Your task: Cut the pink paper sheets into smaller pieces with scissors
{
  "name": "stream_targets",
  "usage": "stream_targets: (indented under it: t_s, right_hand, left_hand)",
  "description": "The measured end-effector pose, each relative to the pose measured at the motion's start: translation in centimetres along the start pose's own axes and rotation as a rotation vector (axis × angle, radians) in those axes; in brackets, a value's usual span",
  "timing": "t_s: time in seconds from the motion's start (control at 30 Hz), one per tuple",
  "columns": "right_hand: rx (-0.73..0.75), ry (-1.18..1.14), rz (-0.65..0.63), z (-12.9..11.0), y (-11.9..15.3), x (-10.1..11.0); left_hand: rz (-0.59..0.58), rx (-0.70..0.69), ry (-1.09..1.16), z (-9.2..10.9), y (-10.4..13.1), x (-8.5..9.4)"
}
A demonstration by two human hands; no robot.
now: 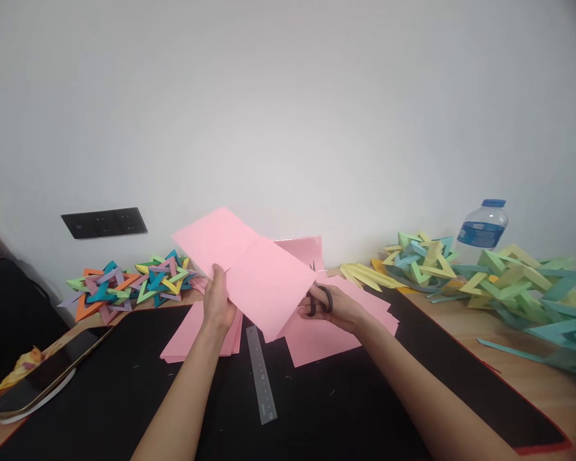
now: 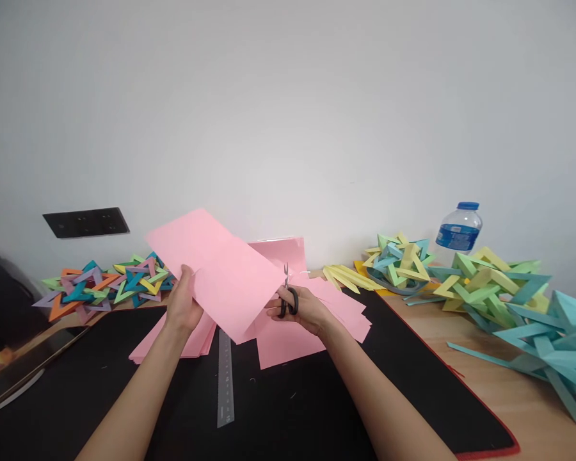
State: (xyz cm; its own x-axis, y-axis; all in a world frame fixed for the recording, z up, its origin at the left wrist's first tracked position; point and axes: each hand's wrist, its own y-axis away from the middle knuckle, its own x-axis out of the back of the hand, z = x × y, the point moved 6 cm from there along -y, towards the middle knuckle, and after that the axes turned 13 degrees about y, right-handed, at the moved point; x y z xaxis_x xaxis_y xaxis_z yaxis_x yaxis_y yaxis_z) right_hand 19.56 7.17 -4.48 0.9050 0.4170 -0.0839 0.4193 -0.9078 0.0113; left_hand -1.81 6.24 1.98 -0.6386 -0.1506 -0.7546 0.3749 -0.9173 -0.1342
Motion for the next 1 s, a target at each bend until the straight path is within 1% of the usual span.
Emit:
stream_targets:
  t_s: [0.1, 0.17, 0.23, 0.3, 0.4, 0.47, 0.5, 0.53, 0.6, 0.73, 0.87, 1.0]
  right_hand:
    - [0.013, -0.039, -0.020, -0.2, 0.1, -0.2]
    - [0.071, -0.044, -0.049, -0.7, 0.3, -0.6]
    - [0.129, -0.038, -0.050, -1.1, 0.4, -0.8]
    - [0.147, -0.020, 0.005, -1.3, 0.4, -0.5]
    - [0.117, -0.006, 0.117, -1.0, 0.2, 0.3]
    - [0.109, -0.013, 0.182, -0.9, 0.1, 1.1]
    - [0.115, -0.018, 0.209, -0.9, 0.0, 1.5]
    - [0.125, -0.023, 0.231, -0.9, 0.0, 1.9]
    - [0.138, -0.033, 0.259, -0.8, -0.2, 2.5]
    - [0.132, -0.006, 0.318, -0.3, -0.4, 3.4]
    - [0.173, 0.048, 0.401, -0.4, -0.4, 4.0]
    - [0.284, 0.096, 0.526, -1.4, 0.4, 4.8]
  left_hand:
    - [-0.073, 0.031, 0.046, -0.2, 0.1, -0.6]
    - [-0.135, 0.075, 0.053, -0.6, 0.2, -0.9]
    - [-0.207, 0.106, 0.050, -0.9, 0.5, -1.3]
    - [-0.310, 0.120, 0.023, -1.1, 1.0, -1.8]
    - [-0.546, 0.194, -0.062, -1.3, 2.4, -3.0]
    - [-0.694, 0.246, -0.073, -1.0, 3.2, -3.8]
    - [-0.738, 0.256, -0.054, -0.7, 3.5, -4.1]
    - [-0.756, 0.255, -0.023, -0.3, 3.6, -4.2]
    - [-0.735, 0.245, 0.048, 0.4, 3.2, -4.1]
    - [-0.626, 0.216, 0.150, 1.5, 1.8, -3.3]
    - [-0.573, 0.187, 0.151, 2.6, 0.8, -2.5]
    - [-0.494, 0.119, 0.100, 3.7, -0.5, -1.1]
